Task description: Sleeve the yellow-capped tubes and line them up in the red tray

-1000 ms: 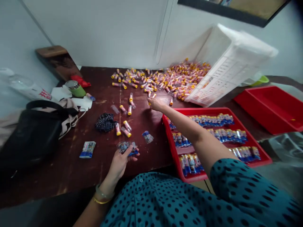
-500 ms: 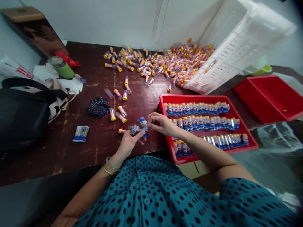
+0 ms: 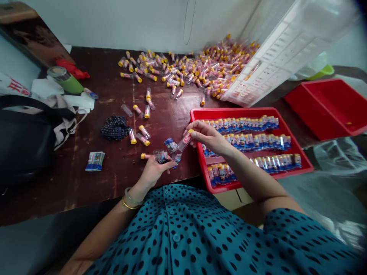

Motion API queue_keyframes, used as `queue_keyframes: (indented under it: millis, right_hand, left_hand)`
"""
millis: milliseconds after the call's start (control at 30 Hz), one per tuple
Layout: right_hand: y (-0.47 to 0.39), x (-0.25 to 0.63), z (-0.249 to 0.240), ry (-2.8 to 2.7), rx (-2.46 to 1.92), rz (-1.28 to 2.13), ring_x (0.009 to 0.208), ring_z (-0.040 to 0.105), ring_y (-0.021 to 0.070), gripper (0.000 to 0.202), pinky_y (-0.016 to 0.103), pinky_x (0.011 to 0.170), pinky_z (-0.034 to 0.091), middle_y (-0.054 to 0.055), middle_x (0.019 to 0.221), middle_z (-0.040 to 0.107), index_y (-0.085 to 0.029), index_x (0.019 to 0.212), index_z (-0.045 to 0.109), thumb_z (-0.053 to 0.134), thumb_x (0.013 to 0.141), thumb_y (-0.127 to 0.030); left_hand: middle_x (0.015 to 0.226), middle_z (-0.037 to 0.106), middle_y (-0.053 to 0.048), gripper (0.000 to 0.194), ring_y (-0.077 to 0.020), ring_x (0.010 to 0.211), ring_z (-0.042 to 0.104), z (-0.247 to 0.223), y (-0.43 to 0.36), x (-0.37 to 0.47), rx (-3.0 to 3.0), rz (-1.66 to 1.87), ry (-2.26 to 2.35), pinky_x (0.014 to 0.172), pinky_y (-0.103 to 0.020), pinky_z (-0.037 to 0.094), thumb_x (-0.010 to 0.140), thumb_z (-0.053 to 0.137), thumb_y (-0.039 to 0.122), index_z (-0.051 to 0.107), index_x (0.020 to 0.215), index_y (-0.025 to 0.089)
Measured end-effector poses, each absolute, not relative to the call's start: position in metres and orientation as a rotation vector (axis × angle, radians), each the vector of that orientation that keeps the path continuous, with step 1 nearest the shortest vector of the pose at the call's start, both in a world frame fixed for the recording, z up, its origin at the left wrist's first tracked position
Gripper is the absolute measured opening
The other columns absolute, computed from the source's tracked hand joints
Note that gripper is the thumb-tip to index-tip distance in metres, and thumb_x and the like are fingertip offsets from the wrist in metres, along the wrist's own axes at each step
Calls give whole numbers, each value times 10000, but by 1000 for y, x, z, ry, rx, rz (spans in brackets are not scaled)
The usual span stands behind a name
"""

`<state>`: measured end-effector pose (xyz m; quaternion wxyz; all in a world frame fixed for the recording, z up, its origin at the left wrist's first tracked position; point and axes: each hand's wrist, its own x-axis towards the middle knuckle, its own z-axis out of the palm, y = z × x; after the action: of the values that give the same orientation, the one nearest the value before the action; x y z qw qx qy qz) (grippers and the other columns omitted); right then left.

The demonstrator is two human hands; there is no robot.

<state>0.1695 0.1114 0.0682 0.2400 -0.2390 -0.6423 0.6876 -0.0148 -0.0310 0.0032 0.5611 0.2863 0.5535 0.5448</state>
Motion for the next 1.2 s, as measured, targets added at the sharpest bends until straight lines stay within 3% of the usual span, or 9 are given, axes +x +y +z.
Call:
queue_keyframes:
  millis: [200,567,767,933,1067,1200]
  right_hand:
    - [102,167,59,-1931,-646,1738,849,607,116,221,258,804,506,13,944,641,-186,1000,625,694,881,-359]
    - [101,177,70,-1762,-714,1878,806,611,118,255,249,731,512,21,929,652,-193,1008,616,678,887,-409]
    - [88,183,55,-1826,-783,1659,854,607,129,254,259,798,499,14,940,640,-206,1009,585,698,876,-390]
    - [67,189,44,-1837,-900,1526,792,613,140,232,271,769,508,13,870,653,-194,894,601,662,896,-418]
    - [39,191,36,-1788,-943,1559,797,651,155,243,292,775,533,26,936,693,-199,990,624,682,880,-408]
    - [20,194,31,-1731,-961,1509,948,666,184,234,328,898,530,38,1050,702,-206,1002,646,726,849,-363]
  left_hand:
    - [650,647,25,325,-111,506,556,6,-31,-10,658,1222,1233,461,-239,476,595,881,303,620,727,162]
    - [678,652,23,309,-128,583,563,1,-31,-5,695,1171,1190,550,-261,472,586,893,275,628,701,167]
    - [654,639,37,263,-128,622,567,1,-33,1,710,1170,1217,675,-275,474,604,881,261,651,695,169]
    - [838,739,-24,290,-182,776,651,2,-36,10,617,1145,1148,794,-322,508,678,845,326,727,885,162]
    - [848,750,-27,327,-175,773,657,11,-37,18,477,1109,1018,759,-301,520,702,831,360,744,950,166]
    - [883,760,-31,340,-161,761,653,16,-37,23,465,1096,1004,712,-266,512,703,832,361,759,975,171]
